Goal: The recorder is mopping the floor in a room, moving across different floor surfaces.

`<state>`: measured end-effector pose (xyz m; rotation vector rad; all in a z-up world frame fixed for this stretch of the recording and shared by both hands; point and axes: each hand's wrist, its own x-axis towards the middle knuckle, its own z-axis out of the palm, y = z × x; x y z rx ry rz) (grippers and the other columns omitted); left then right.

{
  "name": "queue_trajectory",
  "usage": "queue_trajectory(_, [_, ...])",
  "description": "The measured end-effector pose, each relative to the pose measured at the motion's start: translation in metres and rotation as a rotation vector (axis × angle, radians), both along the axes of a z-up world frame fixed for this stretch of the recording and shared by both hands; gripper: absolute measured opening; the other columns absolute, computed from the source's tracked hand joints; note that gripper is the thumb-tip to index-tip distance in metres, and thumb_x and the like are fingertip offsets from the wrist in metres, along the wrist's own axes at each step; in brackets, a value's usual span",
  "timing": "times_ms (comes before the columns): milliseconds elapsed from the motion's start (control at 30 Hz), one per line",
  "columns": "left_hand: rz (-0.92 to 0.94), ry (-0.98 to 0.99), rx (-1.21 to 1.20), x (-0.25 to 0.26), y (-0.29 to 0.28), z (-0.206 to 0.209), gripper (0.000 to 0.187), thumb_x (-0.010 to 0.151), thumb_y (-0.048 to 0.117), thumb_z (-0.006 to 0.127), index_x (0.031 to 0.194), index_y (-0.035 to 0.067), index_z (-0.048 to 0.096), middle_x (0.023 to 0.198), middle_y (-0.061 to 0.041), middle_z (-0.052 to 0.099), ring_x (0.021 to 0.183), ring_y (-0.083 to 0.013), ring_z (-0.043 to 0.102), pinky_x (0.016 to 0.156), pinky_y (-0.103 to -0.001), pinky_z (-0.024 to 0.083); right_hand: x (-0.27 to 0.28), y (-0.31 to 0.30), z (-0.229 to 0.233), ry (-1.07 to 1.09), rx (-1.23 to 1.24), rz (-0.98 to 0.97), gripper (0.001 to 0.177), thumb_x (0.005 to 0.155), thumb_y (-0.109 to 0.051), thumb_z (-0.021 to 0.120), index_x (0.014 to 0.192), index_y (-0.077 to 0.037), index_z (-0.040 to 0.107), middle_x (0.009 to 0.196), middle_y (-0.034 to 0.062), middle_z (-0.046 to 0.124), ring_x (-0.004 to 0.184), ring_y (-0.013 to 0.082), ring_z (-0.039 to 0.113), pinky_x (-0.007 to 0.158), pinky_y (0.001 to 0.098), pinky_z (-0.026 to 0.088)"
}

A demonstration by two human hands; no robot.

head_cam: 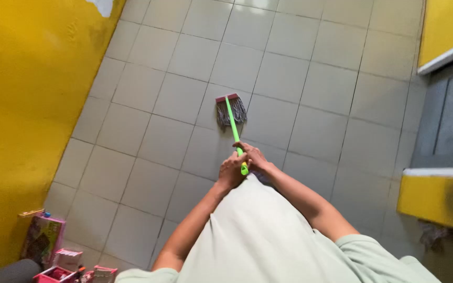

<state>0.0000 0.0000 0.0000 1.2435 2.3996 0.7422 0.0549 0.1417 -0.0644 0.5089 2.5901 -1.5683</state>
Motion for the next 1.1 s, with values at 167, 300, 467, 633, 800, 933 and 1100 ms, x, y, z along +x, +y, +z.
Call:
queue_trajectory(167, [0.058,-0.014,0.001,-0.066,0.089,0.008,0.021,0.097,0.033,0.062,0.103,0.013,0.062,0.098,-0.017,0.063,0.089,-0.0386,0.067,0.076,-0.052,0.051,-0.075,0.09,0.008,0.012,0.154,0.056,0.07,0.073,-0.007,0.07,0.139,-0.023,0.053,0.116,0.0133,0.066,0.107,0.0381,0.066,0.094,0.0447,0.053])
queue_trajectory(300, [0.088,-0.045,-0.023,-0.111,0.129,0.009,0.022,0.099,0.032,0.061,0.104,0.01,0.06,0.098,-0.019,0.06,0.088,-0.0382,0.066,0.075,-0.051,0.052,-0.128,0.13,-0.003,0.083,0.12,0.058,0.07,0.073,-0.008,0.073,0.138,-0.024,0.053,0.129,0.0115,0.065,0.113,0.0381,0.065,0.095,0.0441,0.053])
queue_trajectory(467, [0.097,-0.026,0.046,-0.176,0.164,0.008,0.02,0.097,0.03,0.062,0.101,0.01,0.061,0.098,-0.018,0.061,0.089,-0.0389,0.066,0.075,-0.051,0.051,-0.193,0.161,0.01,0.046,0.044,0.064,0.073,0.069,-0.013,0.078,0.136,-0.023,0.049,0.123,0.0108,0.065,0.112,0.0371,0.065,0.095,0.0437,0.052])
queue_trajectory(633, [0.039,-0.004,0.066,-0.275,0.203,0.004,0.02,0.098,0.029,0.062,0.104,0.009,0.061,0.097,-0.022,0.059,0.087,-0.0399,0.065,0.077,-0.051,0.052,-0.29,0.198,-0.01,0.0,0.073,-0.042,0.044,0.097,-0.025,0.068,0.138,-0.024,0.055,0.13,0.0088,0.067,0.119,0.0336,0.067,0.099,0.0427,0.053])
queue_trajectory(800, [0.021,-0.034,0.067,-0.397,0.233,0.022,0.022,0.098,0.032,0.063,0.101,0.01,0.063,0.097,-0.019,0.061,0.089,-0.0409,0.065,0.074,-0.053,0.05,-0.395,0.227,0.014,0.182,0.077,0.005,0.064,0.08,-0.018,0.072,0.14,-0.02,0.052,0.13,0.0142,0.064,0.113,0.0379,0.065,0.093,0.0442,0.054])
queue_trajectory(933, [0.087,-0.026,0.128,-0.481,0.251,0.012,0.023,0.095,0.033,0.064,0.099,0.01,0.064,0.096,-0.019,0.061,0.088,-0.0394,0.065,0.075,-0.052,0.05,-0.493,0.245,0.038,0.132,0.195,0.021,0.059,0.08,-0.017,0.074,0.135,-0.018,0.052,0.123,0.0143,0.067,0.113,0.0394,0.064,0.094,0.0465,0.051])
queue_trajectory(1100, [0.137,-0.047,0.155,-0.552,0.271,0.018,0.022,0.095,0.031,0.064,0.095,0.009,0.064,0.099,-0.019,0.062,0.09,-0.039,0.064,0.078,-0.051,0.048,-0.568,0.26,0.029,0.016,0.137,-0.019,0.06,0.078,-0.016,0.075,0.134,-0.017,0.053,0.114,0.015,0.066,0.105,0.0382,0.066,0.088,0.0454,0.053])
